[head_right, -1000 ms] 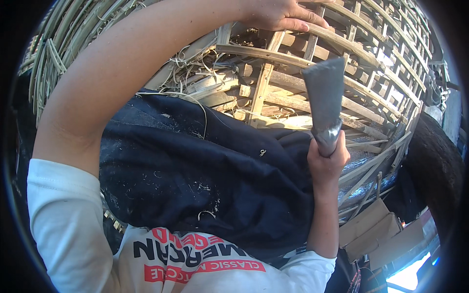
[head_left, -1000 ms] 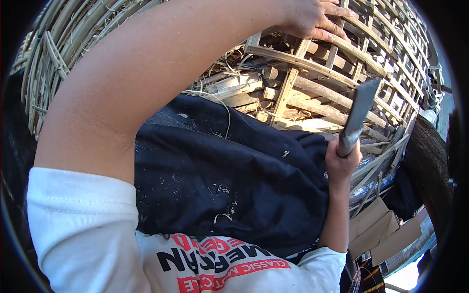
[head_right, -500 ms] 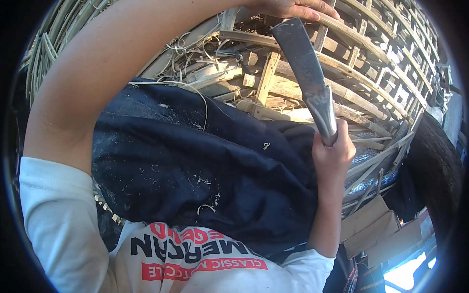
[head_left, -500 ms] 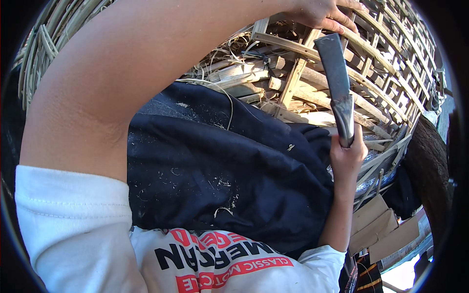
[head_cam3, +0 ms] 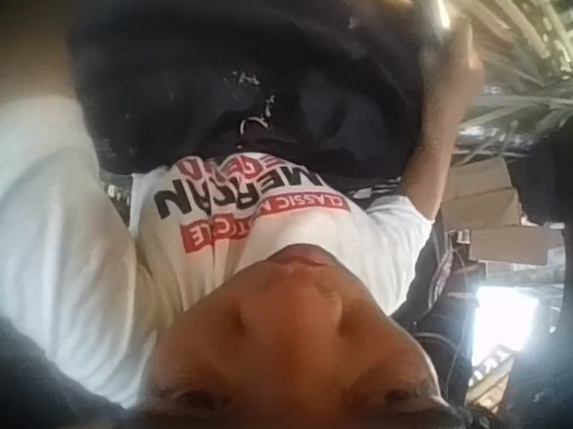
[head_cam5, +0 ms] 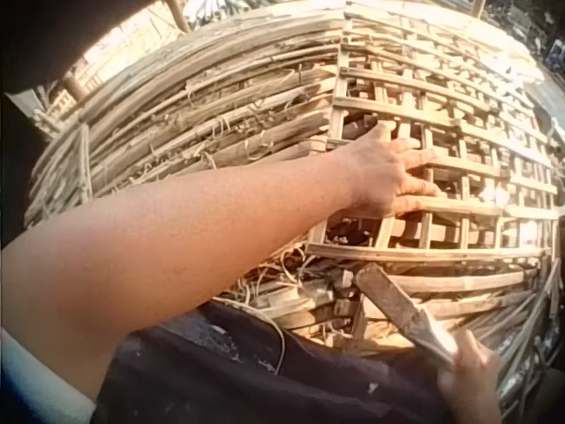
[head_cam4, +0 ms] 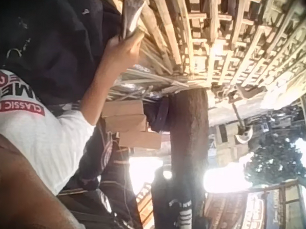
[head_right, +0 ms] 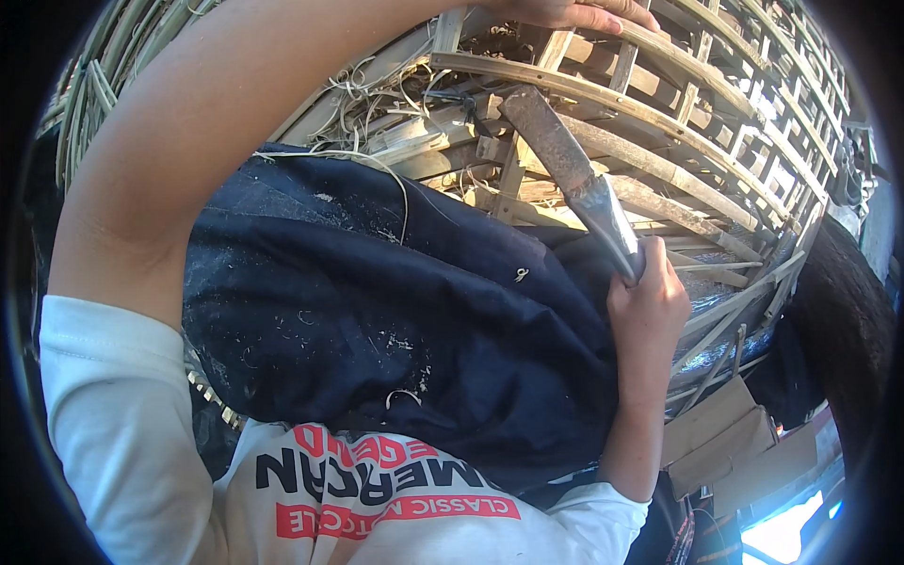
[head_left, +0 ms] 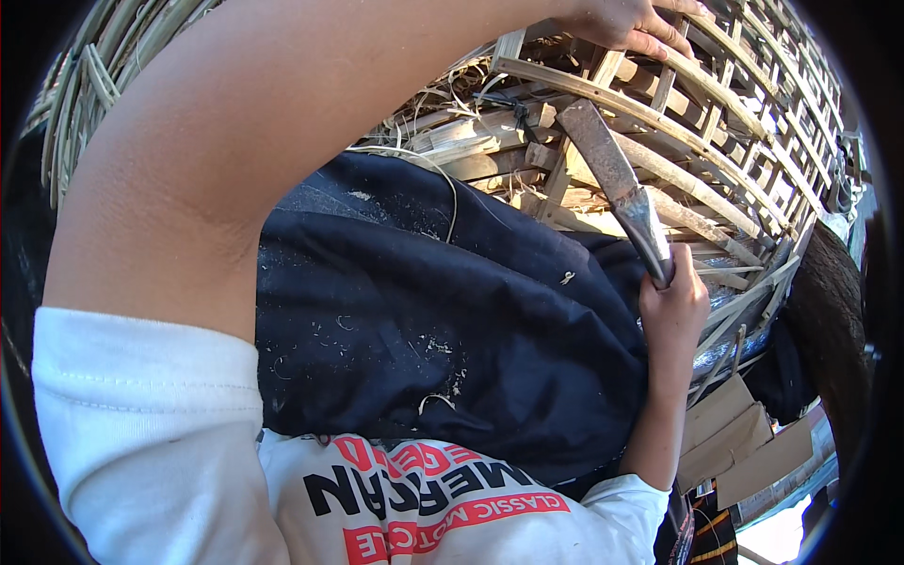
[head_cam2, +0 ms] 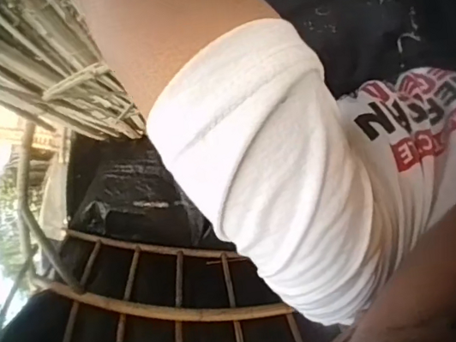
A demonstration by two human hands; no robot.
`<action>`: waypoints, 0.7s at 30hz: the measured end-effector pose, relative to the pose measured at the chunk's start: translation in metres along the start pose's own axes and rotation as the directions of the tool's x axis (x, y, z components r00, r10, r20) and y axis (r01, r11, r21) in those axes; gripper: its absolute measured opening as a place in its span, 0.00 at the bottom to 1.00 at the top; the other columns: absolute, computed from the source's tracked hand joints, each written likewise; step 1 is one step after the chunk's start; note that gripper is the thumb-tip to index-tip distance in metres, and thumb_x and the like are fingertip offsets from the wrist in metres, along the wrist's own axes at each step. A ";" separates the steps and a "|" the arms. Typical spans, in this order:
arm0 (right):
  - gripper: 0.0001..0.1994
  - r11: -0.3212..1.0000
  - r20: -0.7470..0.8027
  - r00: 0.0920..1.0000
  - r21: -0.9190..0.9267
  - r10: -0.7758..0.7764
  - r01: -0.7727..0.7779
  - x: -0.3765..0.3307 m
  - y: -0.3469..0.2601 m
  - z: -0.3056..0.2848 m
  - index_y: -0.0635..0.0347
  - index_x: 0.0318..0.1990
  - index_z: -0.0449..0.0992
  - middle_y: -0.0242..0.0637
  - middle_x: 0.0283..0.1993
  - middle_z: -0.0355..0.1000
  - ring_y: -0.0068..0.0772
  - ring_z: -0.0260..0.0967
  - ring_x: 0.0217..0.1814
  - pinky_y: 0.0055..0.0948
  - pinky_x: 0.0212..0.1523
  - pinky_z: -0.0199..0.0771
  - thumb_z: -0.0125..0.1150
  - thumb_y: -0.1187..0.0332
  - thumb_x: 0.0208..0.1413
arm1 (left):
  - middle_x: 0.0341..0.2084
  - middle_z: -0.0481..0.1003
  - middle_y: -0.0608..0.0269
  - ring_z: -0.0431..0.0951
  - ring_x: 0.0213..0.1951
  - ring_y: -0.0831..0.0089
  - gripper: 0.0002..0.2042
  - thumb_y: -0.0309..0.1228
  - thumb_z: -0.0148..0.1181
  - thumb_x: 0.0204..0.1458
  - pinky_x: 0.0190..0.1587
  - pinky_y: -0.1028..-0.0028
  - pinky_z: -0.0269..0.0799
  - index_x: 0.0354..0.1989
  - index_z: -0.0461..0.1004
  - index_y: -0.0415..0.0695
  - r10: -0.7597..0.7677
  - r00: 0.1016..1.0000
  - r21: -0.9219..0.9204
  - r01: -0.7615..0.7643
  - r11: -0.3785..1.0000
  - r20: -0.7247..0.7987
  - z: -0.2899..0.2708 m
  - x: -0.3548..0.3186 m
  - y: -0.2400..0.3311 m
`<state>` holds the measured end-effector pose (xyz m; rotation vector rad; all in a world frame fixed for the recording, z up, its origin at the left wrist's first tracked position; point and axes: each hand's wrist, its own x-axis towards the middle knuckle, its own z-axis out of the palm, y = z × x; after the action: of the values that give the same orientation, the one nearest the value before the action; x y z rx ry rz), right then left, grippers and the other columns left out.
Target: The person constructs a bamboo structure by weaving thin strips through a wooden frame and trimming the edges with a large knife.
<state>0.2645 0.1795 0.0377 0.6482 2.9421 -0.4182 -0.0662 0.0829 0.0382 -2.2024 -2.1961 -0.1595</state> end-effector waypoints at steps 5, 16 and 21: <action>0.13 0.992 -0.006 1.000 0.123 0.001 0.000 -0.013 -0.011 -0.007 0.62 0.39 0.70 0.51 0.31 0.74 0.57 0.75 0.33 0.43 0.33 0.73 0.63 0.78 0.44 | 0.74 0.49 0.61 0.53 0.71 0.58 0.25 0.55 0.36 0.66 0.70 0.39 0.42 0.68 0.63 0.65 0.002 0.999 0.017 -0.001 1.000 -0.049 0.007 -0.010 -0.003; 0.14 0.966 -0.096 0.991 0.249 0.090 -0.064 0.008 -0.002 0.004 0.63 0.40 0.68 0.53 0.26 0.71 0.61 0.72 0.30 0.46 0.30 0.72 0.63 0.77 0.46 | 0.73 0.51 0.59 0.54 0.71 0.58 0.24 0.53 0.36 0.67 0.70 0.42 0.43 0.67 0.65 0.65 0.006 0.999 0.013 -0.006 1.000 -0.047 0.009 -0.007 -0.003; 0.17 0.995 -0.124 0.989 0.038 -0.085 0.090 0.016 0.006 0.023 0.61 0.43 0.68 0.52 0.27 0.72 0.59 0.73 0.31 0.47 0.31 0.72 0.64 0.77 0.44 | 0.73 0.51 0.60 0.55 0.70 0.59 0.23 0.53 0.37 0.67 0.70 0.41 0.44 0.66 0.66 0.65 -0.009 1.000 -0.007 0.009 1.000 0.017 -0.006 -0.012 -0.003</action>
<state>0.2539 0.1842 0.0116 0.5701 3.0948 -0.4681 -0.0698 0.0703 0.0429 -2.2062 -2.2175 -0.1495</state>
